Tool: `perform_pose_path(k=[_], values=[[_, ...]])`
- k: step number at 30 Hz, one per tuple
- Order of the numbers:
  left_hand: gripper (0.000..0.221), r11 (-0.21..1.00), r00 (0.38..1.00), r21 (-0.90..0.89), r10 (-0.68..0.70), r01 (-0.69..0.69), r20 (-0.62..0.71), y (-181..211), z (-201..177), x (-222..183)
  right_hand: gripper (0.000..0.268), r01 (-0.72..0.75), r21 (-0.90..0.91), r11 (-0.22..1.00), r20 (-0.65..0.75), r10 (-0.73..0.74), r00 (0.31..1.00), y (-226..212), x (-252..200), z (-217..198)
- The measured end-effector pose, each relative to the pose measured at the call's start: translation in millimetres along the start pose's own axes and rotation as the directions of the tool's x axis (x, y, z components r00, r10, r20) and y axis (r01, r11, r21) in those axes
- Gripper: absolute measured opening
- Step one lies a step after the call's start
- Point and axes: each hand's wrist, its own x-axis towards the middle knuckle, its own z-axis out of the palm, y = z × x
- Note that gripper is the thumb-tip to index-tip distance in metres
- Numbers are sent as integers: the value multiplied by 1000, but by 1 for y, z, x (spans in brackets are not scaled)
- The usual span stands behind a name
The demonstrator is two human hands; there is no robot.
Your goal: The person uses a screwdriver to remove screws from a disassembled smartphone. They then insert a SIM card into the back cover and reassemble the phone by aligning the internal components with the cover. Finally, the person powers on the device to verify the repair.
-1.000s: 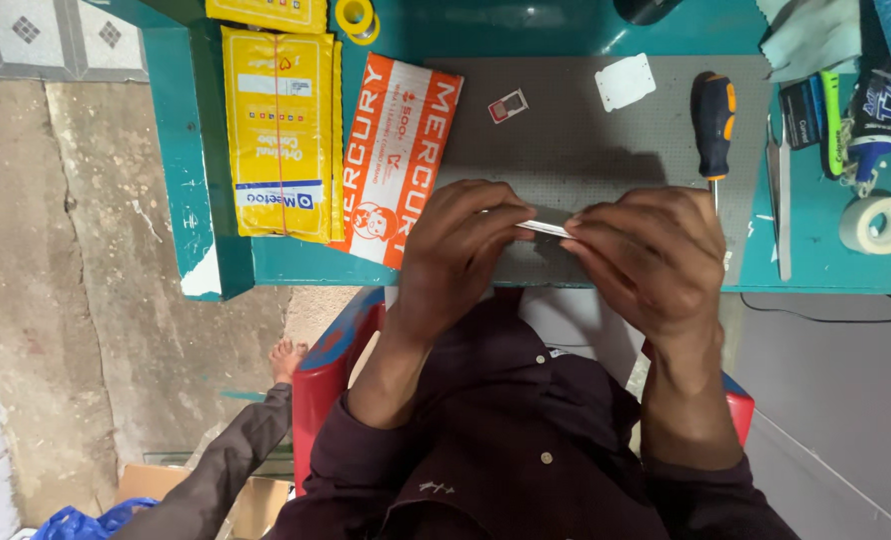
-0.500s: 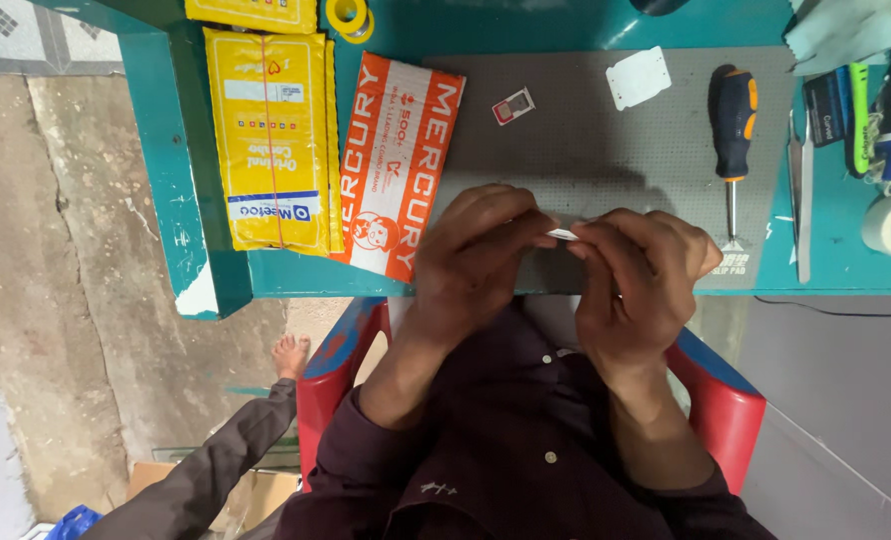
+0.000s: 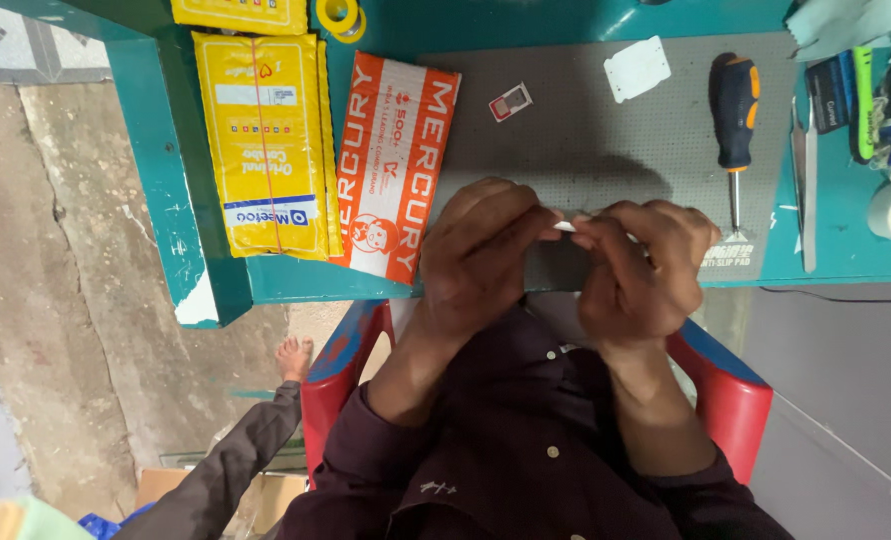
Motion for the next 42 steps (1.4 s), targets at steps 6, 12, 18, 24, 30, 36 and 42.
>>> perform_pose_path(k=[6,12,18,24,30,36,42], values=[[30,998,995,7,-67,66,74,9,-5,4,29,-77,90,993,22,75,997,8,-3,-19],[28,990,987,135,21,-43,162,17,-9,15,26,-279,231,932,47,275,960,12,-9,-28],[18,965,988,247,57,-92,145,22,2,16,24,-262,257,930,13,268,963,16,-12,-32],[15,963,995,253,82,-93,53,20,15,5,23,-122,111,986,-106,134,985,17,-14,-19],[20,981,994,181,52,-69,100,17,11,11,25,-153,199,968,-57,167,984,22,-11,-29],[21,982,994,177,50,-68,102,21,11,10,21,-322,318,892,-24,347,937,33,-21,-39],[21,975,993,207,64,-83,97,22,14,8,13,-211,260,942,-120,248,961,40,-29,-35]])
